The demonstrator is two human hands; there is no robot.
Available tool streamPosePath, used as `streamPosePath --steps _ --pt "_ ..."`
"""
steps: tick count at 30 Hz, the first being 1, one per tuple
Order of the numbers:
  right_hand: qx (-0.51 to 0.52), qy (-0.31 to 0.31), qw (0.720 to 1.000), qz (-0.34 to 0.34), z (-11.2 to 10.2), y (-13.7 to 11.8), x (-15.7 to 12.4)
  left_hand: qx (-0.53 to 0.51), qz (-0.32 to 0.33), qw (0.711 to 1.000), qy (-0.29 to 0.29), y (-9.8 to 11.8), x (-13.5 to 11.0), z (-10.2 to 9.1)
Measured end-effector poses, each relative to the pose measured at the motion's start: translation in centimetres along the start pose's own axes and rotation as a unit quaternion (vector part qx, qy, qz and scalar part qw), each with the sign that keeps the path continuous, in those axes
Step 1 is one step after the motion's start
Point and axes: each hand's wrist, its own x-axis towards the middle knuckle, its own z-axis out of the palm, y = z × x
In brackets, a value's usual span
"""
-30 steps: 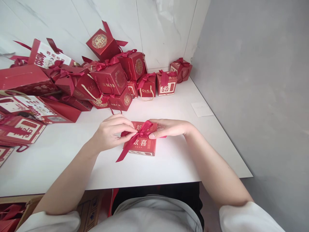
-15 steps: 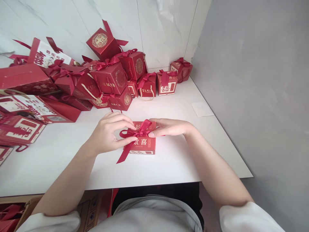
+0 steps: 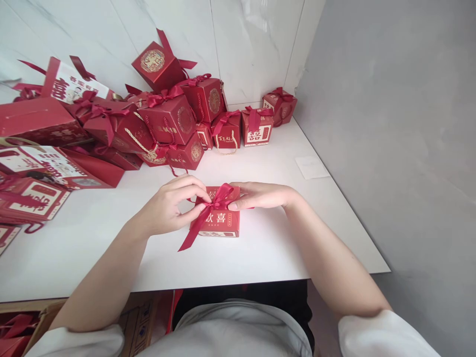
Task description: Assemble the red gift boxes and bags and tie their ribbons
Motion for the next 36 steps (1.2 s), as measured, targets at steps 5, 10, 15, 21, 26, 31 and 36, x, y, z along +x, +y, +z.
streamPosePath --steps 5,10,15,21,26,31,36 --pt "0.003 0.001 1.000 0.001 0.01 0.06 0.04 -0.039 -0.038 0.998 0.008 -0.05 0.07 0.24" --pt "0.004 -0.002 1.000 -0.007 0.02 -0.01 0.00 -0.042 -0.036 0.998 0.000 -0.11 0.08 0.17" --pt "-0.007 0.003 1.000 -0.011 -0.01 -0.02 -0.03 -0.060 -0.014 0.998 0.001 -0.11 0.07 0.24" --pt "-0.002 0.005 1.000 -0.002 -0.01 0.03 -0.05 -0.056 -0.006 0.998 -0.001 -0.18 0.06 0.16" --pt "-0.006 0.000 1.000 -0.010 -0.04 0.08 -0.02 -0.026 -0.004 1.000 -0.002 -0.29 0.04 -0.05" --pt "-0.015 0.004 1.000 -0.011 0.07 -0.19 -0.03 0.014 0.019 1.000 0.000 -0.56 -0.09 -0.35" --pt "-0.029 0.018 0.999 -0.013 0.24 -0.65 -0.19 0.068 0.044 0.997 0.019 -0.79 -0.25 -0.61"
